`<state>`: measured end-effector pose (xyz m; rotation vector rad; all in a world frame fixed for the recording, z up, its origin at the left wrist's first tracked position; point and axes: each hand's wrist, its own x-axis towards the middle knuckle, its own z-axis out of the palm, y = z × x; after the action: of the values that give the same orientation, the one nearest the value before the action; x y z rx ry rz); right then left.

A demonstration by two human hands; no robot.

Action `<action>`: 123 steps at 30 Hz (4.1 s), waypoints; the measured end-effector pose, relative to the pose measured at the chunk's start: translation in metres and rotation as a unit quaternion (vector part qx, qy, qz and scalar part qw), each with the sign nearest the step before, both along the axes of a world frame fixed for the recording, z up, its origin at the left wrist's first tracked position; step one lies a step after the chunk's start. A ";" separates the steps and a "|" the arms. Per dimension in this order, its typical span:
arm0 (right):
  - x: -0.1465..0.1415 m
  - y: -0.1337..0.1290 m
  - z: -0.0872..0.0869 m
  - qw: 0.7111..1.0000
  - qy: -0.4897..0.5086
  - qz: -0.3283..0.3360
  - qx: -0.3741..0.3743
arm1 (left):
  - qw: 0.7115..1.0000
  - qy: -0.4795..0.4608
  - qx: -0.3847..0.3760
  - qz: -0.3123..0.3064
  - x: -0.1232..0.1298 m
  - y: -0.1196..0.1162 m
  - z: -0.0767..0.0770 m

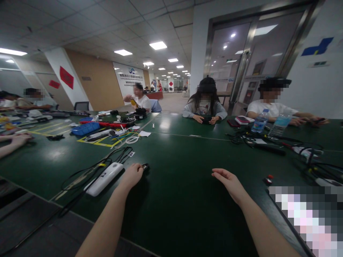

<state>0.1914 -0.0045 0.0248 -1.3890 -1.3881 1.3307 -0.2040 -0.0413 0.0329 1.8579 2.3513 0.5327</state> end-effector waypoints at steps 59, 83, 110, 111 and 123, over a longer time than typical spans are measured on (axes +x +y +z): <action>-0.001 -0.001 0.002 1.000 -0.005 -0.006 -0.002 | 0.997 -0.079 0.008 0.004 0.002 -0.002 0.002; -0.002 -0.002 0.003 1.000 0.000 -0.010 0.006 | 0.997 -0.073 0.003 0.039 -0.001 0.002 -0.004; -0.001 0.000 -0.002 1.000 -0.006 -0.007 0.009 | 0.998 -0.046 -0.002 0.044 0.001 0.002 -0.003; -0.001 0.000 -0.001 1.000 -0.006 -0.008 0.007 | 0.998 -0.044 -0.001 0.044 0.001 0.002 -0.003; -0.002 -0.001 0.002 1.000 -0.011 -0.007 0.002 | 0.997 -0.050 0.018 0.053 -0.003 0.005 -0.014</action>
<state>0.1895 -0.0054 0.0266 -1.4134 -1.3925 1.3067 -0.2068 -0.0358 0.0187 1.6839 2.4000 0.6686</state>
